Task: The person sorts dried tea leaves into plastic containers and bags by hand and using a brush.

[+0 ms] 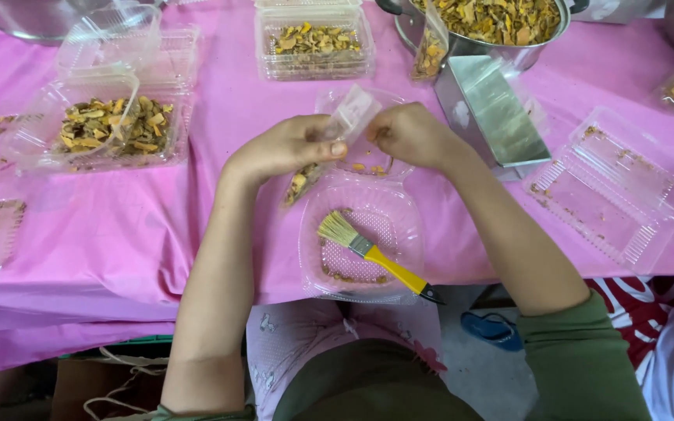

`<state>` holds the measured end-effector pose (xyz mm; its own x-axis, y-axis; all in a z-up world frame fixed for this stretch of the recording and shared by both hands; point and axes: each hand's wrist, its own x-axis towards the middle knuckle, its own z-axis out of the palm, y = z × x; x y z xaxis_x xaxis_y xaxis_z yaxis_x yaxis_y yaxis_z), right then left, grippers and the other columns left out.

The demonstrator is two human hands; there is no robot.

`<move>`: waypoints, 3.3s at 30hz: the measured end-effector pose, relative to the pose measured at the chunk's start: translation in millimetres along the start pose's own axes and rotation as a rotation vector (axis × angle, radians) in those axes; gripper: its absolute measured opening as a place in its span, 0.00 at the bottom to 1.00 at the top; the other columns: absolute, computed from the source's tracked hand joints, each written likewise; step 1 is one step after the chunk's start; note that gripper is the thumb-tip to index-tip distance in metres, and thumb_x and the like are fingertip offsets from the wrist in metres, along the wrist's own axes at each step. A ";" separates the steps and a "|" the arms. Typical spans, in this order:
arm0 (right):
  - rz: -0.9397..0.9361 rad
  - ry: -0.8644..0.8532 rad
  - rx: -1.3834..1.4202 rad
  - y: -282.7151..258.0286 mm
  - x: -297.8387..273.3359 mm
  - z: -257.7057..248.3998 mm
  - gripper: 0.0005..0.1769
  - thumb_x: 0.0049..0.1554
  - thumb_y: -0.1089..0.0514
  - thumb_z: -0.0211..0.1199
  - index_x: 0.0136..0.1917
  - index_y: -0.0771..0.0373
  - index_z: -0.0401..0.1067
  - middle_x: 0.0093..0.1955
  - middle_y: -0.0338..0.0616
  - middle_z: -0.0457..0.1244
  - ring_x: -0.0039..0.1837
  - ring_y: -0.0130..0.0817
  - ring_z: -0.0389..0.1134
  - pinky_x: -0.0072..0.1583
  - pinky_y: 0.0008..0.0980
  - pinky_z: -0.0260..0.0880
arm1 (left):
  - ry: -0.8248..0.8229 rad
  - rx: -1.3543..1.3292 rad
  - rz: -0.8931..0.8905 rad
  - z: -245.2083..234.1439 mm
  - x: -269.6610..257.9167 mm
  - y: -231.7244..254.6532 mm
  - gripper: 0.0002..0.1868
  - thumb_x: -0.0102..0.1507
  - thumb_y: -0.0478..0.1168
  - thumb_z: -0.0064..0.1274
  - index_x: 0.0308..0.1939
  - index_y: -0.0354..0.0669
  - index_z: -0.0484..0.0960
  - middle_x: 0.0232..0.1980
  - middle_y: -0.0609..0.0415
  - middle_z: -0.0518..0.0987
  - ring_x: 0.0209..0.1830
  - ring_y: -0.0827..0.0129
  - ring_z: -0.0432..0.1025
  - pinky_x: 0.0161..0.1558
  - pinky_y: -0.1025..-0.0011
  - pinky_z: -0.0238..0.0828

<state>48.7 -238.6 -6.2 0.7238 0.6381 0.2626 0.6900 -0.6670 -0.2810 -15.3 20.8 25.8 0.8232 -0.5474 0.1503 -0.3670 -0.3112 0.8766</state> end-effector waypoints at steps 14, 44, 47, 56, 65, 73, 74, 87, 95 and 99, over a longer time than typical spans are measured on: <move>0.154 -0.207 0.140 -46.0 20.6 15.3 0.24 0.53 0.51 0.62 0.58 0.67 0.77 0.55 0.62 0.70 0.63 0.63 0.68 0.66 0.57 0.67 | 0.067 0.083 -0.077 7.8 35.1 -66.7 0.32 0.59 0.68 0.56 0.47 0.43 0.85 0.37 0.46 0.81 0.45 0.55 0.76 0.48 0.59 0.72; 0.101 -0.353 -0.404 -7.2 31.2 25.6 0.20 0.54 0.47 0.64 0.54 0.61 0.80 0.52 0.52 0.72 0.61 0.55 0.72 0.64 0.53 0.72 | 0.202 0.275 -0.072 13.0 9.6 -1.2 0.34 0.55 0.65 0.63 0.49 0.38 0.84 0.37 0.41 0.83 0.46 0.48 0.79 0.46 0.58 0.75; 0.226 -0.353 -0.375 -26.3 28.2 20.0 0.18 0.56 0.51 0.61 0.55 0.61 0.80 0.52 0.52 0.72 0.61 0.55 0.72 0.62 0.53 0.73 | 0.201 0.285 -0.089 12.2 9.5 -1.2 0.34 0.56 0.66 0.62 0.48 0.39 0.85 0.37 0.41 0.83 0.46 0.48 0.79 0.46 0.58 0.75; 0.273 -0.380 -0.362 3.8 31.7 38.1 0.18 0.56 0.52 0.65 0.56 0.62 0.79 0.54 0.52 0.71 0.62 0.56 0.71 0.64 0.52 0.71 | 0.191 0.273 -0.113 12.4 15.4 -9.7 0.36 0.56 0.66 0.61 0.50 0.37 0.85 0.39 0.37 0.83 0.48 0.45 0.78 0.47 0.55 0.74; 0.112 0.031 -0.011 3.5 26.7 -41.5 0.13 0.49 0.61 0.61 0.47 0.61 0.81 0.46 0.54 0.71 0.58 0.55 0.72 0.63 0.53 0.69 | 0.174 0.159 -0.097 6.6 29.3 -34.8 0.34 0.58 0.67 0.58 0.50 0.41 0.85 0.39 0.39 0.82 0.46 0.47 0.77 0.46 0.57 0.73; 0.261 0.574 0.812 -66.8 28.2 -71.5 0.11 0.54 0.74 0.67 0.46 0.61 0.78 0.44 0.39 0.70 0.46 0.25 0.72 0.53 0.22 0.80 | 0.372 0.679 0.035 18.2 11.1 3.4 0.48 0.55 0.70 0.61 0.66 0.38 0.72 0.36 0.53 0.79 0.36 0.58 0.74 0.47 0.52 0.67; 0.245 0.546 0.759 -68.4 31.4 -69.0 0.12 0.52 0.73 0.68 0.46 0.59 0.78 0.45 0.38 0.71 0.47 0.24 0.73 0.54 0.22 0.80 | 0.425 0.701 0.063 18.1 12.8 0.4 0.50 0.54 0.71 0.61 0.68 0.38 0.71 0.39 0.52 0.80 0.40 0.56 0.74 0.48 0.51 0.67; 0.017 0.570 0.600 -71.6 2.8 -84.7 0.15 0.56 0.80 0.56 0.50 0.66 0.75 0.48 0.45 0.68 0.51 0.30 0.71 0.57 0.24 0.77 | 0.400 0.533 0.083 5.1 7.1 4.7 0.50 0.58 0.67 0.60 0.72 0.36 0.66 0.33 0.53 0.75 0.29 0.66 0.68 0.28 0.66 0.66; 0.175 -0.251 -0.260 -11.5 -1.3 1.9 0.13 0.54 0.54 0.61 0.50 0.58 0.81 0.45 0.55 0.72 0.54 0.60 0.73 0.57 0.59 0.71 | 0.159 0.174 -0.062 -1.2 18.1 -18.0 0.35 0.58 0.69 0.54 0.58 0.49 0.83 0.49 0.44 0.84 0.58 0.46 0.75 0.55 0.52 0.71; 0.249 -0.272 -0.689 -10.0 7.3 14.3 0.23 0.51 0.31 0.61 0.45 0.47 0.83 0.43 0.41 0.73 0.54 0.45 0.71 0.58 0.49 0.56 | 0.137 0.198 -0.083 -1.8 18.9 -20.4 0.32 0.59 0.69 0.56 0.55 0.51 0.84 0.48 0.44 0.84 0.56 0.47 0.76 0.53 0.53 0.72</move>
<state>47.0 -221.7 -14.6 0.8927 0.4506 0.0063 0.4188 -0.8346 0.3578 8.4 18.2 11.5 0.9000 -0.4078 0.1537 -0.3622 -0.5038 0.7842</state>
